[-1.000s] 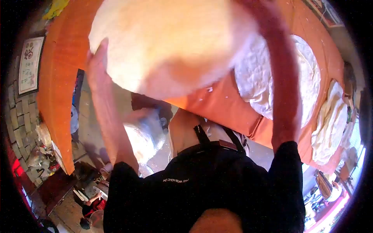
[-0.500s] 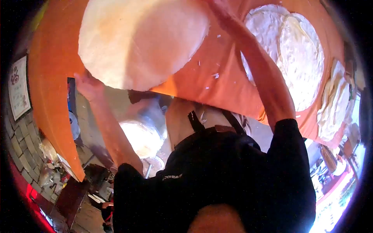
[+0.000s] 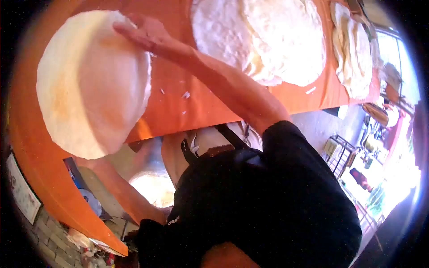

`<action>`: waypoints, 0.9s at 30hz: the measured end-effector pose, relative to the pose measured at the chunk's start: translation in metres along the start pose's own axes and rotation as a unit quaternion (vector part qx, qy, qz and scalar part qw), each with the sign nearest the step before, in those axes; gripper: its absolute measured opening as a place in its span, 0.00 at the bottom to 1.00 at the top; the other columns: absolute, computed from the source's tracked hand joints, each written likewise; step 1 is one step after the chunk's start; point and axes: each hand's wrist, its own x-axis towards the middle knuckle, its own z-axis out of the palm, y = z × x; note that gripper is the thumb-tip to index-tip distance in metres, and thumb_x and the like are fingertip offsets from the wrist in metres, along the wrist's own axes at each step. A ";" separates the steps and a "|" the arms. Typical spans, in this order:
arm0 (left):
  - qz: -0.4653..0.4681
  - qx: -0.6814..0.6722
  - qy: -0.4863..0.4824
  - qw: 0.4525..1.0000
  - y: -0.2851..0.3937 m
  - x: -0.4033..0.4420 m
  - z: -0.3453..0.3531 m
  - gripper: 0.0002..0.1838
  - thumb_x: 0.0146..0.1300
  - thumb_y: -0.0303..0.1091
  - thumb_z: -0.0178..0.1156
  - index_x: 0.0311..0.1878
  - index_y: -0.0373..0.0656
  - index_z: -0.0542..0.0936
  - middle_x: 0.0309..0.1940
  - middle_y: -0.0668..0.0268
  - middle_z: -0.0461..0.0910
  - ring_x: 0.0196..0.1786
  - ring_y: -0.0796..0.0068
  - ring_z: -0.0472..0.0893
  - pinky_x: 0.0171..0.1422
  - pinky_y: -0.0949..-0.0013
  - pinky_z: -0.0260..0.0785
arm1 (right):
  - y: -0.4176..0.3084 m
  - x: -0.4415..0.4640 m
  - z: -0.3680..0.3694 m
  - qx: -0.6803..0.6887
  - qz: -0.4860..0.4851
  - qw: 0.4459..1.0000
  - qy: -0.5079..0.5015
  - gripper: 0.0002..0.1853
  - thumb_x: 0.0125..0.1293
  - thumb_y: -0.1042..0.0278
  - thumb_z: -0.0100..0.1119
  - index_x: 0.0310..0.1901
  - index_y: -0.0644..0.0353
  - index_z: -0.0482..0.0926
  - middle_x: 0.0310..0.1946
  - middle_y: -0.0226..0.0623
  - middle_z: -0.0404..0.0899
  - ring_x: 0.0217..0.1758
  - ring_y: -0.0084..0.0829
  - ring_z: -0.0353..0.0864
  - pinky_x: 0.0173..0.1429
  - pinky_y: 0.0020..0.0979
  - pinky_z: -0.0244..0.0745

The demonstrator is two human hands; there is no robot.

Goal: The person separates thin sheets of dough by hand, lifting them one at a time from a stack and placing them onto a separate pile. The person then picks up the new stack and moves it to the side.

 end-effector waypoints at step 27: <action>-0.226 -0.147 -0.222 0.937 -0.040 -0.258 0.114 0.20 0.69 0.49 0.50 0.50 0.40 0.75 0.32 0.65 0.76 0.37 0.71 0.75 0.44 0.66 0.69 | 0.121 -0.208 -0.411 -0.601 -0.100 0.791 0.053 0.26 0.49 0.62 0.71 0.53 0.52 0.77 0.42 0.38 0.78 0.50 0.42 0.77 0.51 0.42 0.74</action>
